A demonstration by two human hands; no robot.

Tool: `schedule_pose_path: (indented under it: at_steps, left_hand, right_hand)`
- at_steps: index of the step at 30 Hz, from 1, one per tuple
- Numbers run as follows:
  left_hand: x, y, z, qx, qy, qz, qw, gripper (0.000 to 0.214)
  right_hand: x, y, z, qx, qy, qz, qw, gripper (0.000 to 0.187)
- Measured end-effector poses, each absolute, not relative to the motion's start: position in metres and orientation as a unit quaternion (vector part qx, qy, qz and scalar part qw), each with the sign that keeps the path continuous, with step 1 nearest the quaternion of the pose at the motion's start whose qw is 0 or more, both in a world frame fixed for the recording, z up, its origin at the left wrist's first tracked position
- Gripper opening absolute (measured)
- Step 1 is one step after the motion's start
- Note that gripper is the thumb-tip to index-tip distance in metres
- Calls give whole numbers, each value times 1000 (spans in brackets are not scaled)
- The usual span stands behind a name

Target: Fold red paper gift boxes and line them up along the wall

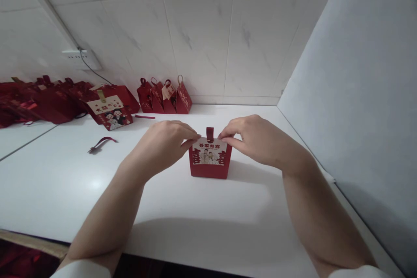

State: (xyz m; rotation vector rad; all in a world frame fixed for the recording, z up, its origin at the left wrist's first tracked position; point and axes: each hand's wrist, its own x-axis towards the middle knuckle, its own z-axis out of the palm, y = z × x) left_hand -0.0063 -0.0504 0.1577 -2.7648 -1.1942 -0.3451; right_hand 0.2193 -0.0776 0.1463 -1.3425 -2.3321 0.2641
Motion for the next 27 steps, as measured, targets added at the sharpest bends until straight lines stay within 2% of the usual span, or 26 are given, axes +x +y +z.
schedule_pose_path:
  at_steps: [14, 23, 27]
  left_hand:
    - [-5, -48, 160, -912, -399, -88, 26, 25]
    - [-20, -23, 162, -902, -394, -107, -140, 27]
    - [-23, -19, 163, -894, -402, -92, -176, 29]
  right_hand:
    - [212, -82, 147, -521, -825, 103, 194, 25]
    - [217, -85, 147, -509, -829, 122, 196, 25]
    - [218, -85, 147, -511, -823, 144, 203, 27]
